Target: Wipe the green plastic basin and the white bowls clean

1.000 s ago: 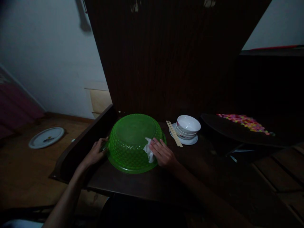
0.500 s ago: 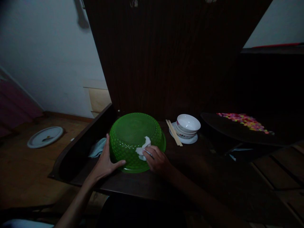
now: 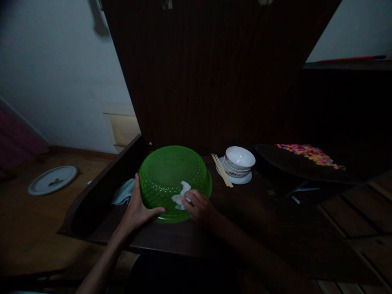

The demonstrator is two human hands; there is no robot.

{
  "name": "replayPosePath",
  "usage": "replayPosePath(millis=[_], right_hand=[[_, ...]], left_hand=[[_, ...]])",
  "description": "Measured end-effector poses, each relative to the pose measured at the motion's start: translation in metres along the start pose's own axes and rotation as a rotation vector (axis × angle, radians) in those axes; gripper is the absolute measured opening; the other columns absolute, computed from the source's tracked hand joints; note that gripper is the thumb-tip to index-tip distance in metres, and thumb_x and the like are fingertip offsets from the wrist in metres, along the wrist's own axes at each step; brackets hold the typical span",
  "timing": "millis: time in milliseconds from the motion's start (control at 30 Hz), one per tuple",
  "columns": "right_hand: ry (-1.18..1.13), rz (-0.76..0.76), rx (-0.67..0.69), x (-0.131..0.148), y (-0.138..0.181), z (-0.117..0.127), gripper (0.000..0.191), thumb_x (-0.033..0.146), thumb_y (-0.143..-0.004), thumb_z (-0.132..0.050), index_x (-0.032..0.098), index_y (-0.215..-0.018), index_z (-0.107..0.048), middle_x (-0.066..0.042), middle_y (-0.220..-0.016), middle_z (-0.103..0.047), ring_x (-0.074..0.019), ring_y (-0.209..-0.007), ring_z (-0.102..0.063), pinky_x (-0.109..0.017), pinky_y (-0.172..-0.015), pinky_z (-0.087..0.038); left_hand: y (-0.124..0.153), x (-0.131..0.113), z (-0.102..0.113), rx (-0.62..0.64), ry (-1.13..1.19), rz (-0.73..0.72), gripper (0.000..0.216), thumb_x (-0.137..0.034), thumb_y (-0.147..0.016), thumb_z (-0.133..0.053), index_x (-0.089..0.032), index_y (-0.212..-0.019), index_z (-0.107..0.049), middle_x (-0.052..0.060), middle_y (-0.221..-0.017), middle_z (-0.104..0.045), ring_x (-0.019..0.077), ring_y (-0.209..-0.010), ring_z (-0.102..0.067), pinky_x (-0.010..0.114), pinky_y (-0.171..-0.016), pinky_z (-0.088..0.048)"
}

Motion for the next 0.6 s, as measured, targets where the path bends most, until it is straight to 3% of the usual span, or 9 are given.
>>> replayPosePath(millis=[100, 233, 400, 600], right_hand=[[-0.066, -0.207, -0.021, -0.026, 0.017, 0.003, 0.027, 0.002, -0.088, -0.045, 0.017, -0.091, -0.067, -0.01, -0.087, -0.066, -0.0193, -0.08, -0.058, -0.034, -0.07, -0.055], [-0.286, -0.771, -0.126, -0.072, 0.035, 0.003, 0.014, 0.015, -0.084, -0.055, 0.021, -0.072, -0.058, -0.005, -0.072, -0.061, -0.0209, -0.072, -0.057, -0.036, -0.068, -0.052], [-0.441, -0.895, -0.194, -0.096, 0.047, 0.016, 0.01, 0.031, -0.085, -0.056, 0.023, -0.081, -0.052, 0.0, -0.068, -0.062, -0.0194, -0.06, -0.061, -0.03, -0.052, -0.051], [-1.051, -1.037, -0.156, -0.079, 0.034, 0.034, 0.024, 0.025, -0.081, -0.064, 0.025, -0.104, -0.056, -0.005, -0.088, -0.072, -0.0192, -0.066, -0.068, -0.03, -0.053, -0.056]], left_hand=[[-0.001, 0.0, 0.0, 0.006, 0.009, 0.006, 0.15, -0.063, -0.054, -0.086, -0.02, -0.157, 0.016, 0.025, -0.166, 0.0, 0.0418, -0.152, -0.01, 0.063, -0.12, -0.021], [-0.001, 0.001, 0.001, 0.013, 0.02, 0.008, 0.15, -0.062, -0.055, -0.086, -0.022, -0.156, 0.018, 0.025, -0.166, 0.001, 0.0416, -0.153, -0.009, 0.064, -0.119, -0.02], [-0.001, 0.0, 0.002, 0.022, 0.021, -0.009, 0.147, -0.062, -0.058, -0.085, -0.022, -0.156, 0.018, 0.025, -0.166, 0.0, 0.0407, -0.153, -0.008, 0.063, -0.12, -0.019], [-0.001, 0.002, 0.001, 0.015, 0.032, 0.033, 0.149, -0.061, -0.055, -0.086, -0.023, -0.156, 0.017, 0.024, -0.166, 0.001, 0.0419, -0.153, -0.009, 0.064, -0.119, -0.019]])
Point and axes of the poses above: each hand's wrist, its own y-axis away from the middle knuckle, its own z-axis out of the back of the hand, x = y × z, the point moved 1 cm from there along -y, towards the middle knuckle
